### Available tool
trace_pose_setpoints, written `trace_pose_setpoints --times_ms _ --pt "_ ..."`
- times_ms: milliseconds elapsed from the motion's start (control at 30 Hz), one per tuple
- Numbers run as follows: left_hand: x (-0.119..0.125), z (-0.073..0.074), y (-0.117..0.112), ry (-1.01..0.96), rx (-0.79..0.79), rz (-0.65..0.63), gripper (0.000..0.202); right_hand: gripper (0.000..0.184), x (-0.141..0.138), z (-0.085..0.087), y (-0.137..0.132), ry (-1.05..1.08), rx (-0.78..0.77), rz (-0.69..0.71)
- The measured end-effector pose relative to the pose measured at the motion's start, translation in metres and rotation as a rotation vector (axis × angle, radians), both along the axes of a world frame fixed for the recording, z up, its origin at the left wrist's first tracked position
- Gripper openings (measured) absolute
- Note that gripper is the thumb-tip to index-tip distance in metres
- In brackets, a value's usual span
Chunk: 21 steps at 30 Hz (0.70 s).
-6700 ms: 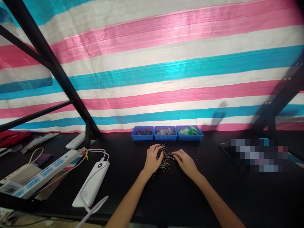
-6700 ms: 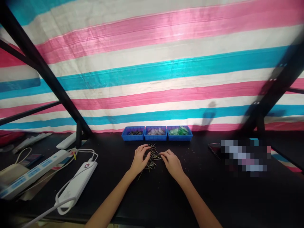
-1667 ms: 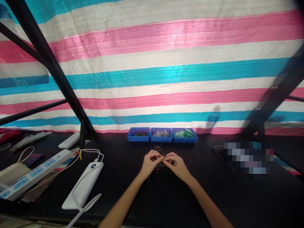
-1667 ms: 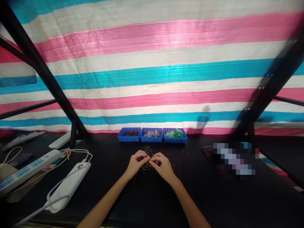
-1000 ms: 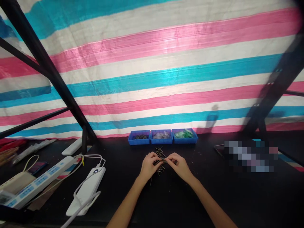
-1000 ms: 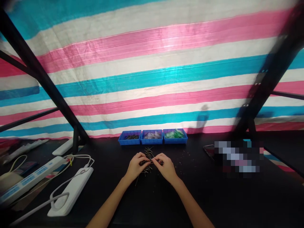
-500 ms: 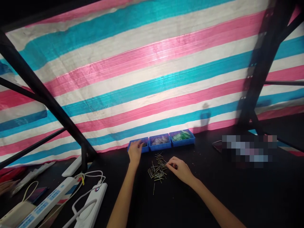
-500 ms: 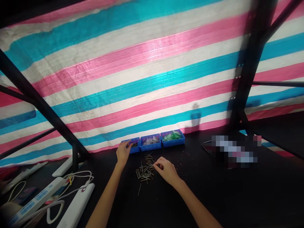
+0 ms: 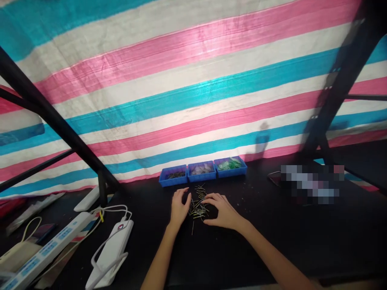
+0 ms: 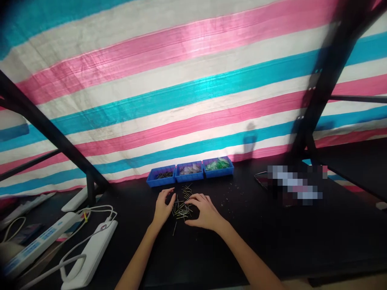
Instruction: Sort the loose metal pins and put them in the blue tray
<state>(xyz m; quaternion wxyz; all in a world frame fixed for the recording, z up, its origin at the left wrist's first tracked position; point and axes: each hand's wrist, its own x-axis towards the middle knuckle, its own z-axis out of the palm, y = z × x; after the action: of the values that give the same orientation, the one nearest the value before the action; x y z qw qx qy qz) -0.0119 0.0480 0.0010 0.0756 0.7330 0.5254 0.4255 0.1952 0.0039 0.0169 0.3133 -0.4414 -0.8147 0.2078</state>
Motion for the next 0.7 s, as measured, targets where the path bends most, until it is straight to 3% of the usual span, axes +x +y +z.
trace_pose_setpoints --times_ms 100,233,333,700 --pt "0.005 0.007 -0.005 -0.001 0.010 -0.014 0.024 0.054 -0.009 0.000 -0.007 -0.050 0.024 0.103" --pt "-0.001 0.012 -0.004 -0.001 0.020 0.004 0.022 0.031 -0.022 0.000 -0.017 -0.110 0.053 0.242" --pt "-0.008 0.012 -0.002 -0.017 0.032 0.034 0.022 0.032 -0.029 -0.004 -0.021 -0.128 0.078 0.281" --pt "-0.002 0.014 -0.007 0.048 0.009 0.003 0.019 0.008 -0.024 -0.017 -0.001 -0.102 0.183 0.074"
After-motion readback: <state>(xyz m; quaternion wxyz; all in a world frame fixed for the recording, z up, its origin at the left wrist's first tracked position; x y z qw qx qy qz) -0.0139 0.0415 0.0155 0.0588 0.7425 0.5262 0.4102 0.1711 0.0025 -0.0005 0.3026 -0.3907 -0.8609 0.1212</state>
